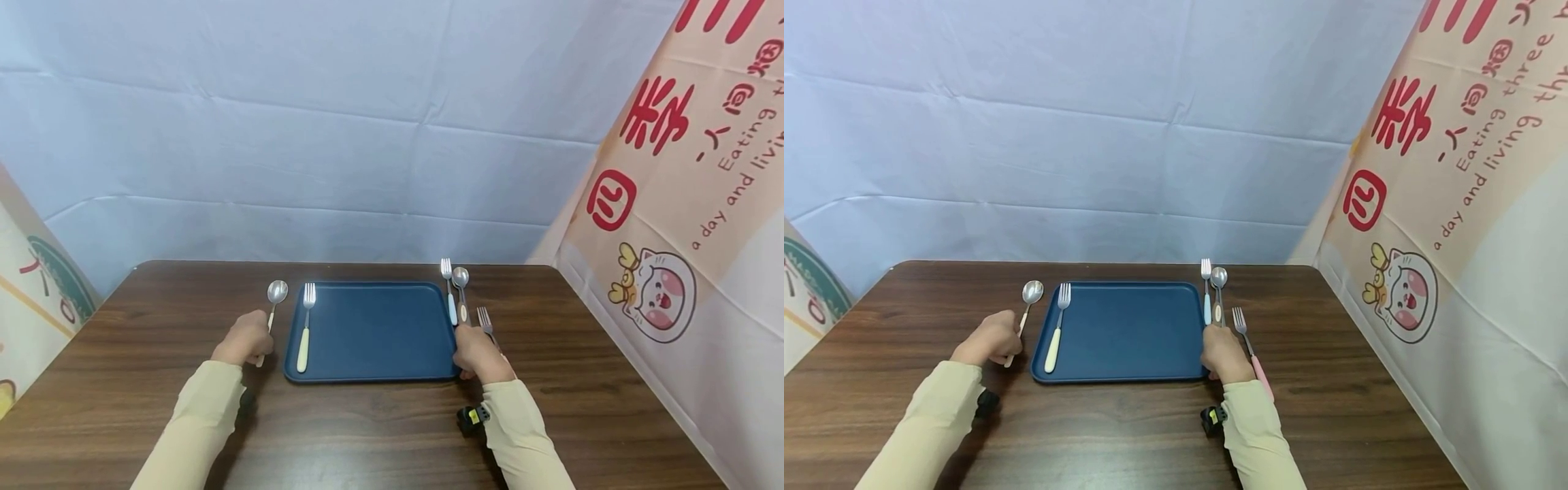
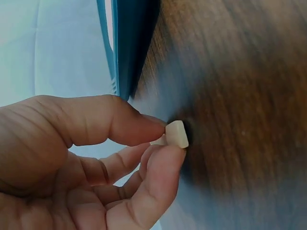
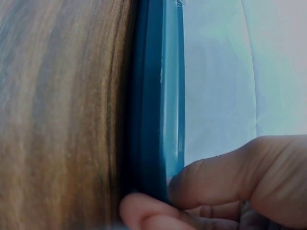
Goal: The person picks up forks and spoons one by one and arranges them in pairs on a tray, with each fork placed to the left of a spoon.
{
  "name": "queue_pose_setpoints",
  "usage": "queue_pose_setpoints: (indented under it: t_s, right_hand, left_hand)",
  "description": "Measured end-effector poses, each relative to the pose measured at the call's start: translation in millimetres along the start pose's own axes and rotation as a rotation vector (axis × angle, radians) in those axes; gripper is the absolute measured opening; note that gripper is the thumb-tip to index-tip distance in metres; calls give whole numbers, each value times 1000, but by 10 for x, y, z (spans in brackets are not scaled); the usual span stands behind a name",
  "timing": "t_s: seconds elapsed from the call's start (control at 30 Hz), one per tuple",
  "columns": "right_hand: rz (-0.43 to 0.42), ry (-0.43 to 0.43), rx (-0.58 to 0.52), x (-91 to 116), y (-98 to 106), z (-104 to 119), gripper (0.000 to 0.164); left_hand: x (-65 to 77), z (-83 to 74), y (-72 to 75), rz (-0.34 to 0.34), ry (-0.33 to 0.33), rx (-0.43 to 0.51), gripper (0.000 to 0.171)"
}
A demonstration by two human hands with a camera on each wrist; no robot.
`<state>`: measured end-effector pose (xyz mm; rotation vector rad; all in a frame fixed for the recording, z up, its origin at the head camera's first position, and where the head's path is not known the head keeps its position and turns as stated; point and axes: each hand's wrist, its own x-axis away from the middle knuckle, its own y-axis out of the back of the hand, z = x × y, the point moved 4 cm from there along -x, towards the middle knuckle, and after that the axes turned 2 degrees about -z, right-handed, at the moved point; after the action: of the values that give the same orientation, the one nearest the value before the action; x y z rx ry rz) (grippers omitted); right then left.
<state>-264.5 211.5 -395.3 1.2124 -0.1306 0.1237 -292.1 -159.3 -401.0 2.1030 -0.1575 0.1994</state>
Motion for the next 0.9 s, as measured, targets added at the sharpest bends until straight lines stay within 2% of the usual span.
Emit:
queue_pose_setpoints:
  t_s: [0.33, 0.67, 0.9]
  right_hand:
    - [-3, -3, 3, -7, -11, -11, 8]
    - [-4, -14, 18, -22, -2, -26, 8]
    - [-5, -7, 18, -17, -2, -32, 9]
  left_hand:
    - [20, -10, -29, 24, 46, -6, 5]
    - [-5, 0, -63, 42, 47, -29, 3]
    - [27, -2, -58, 35, 75, -24, 4]
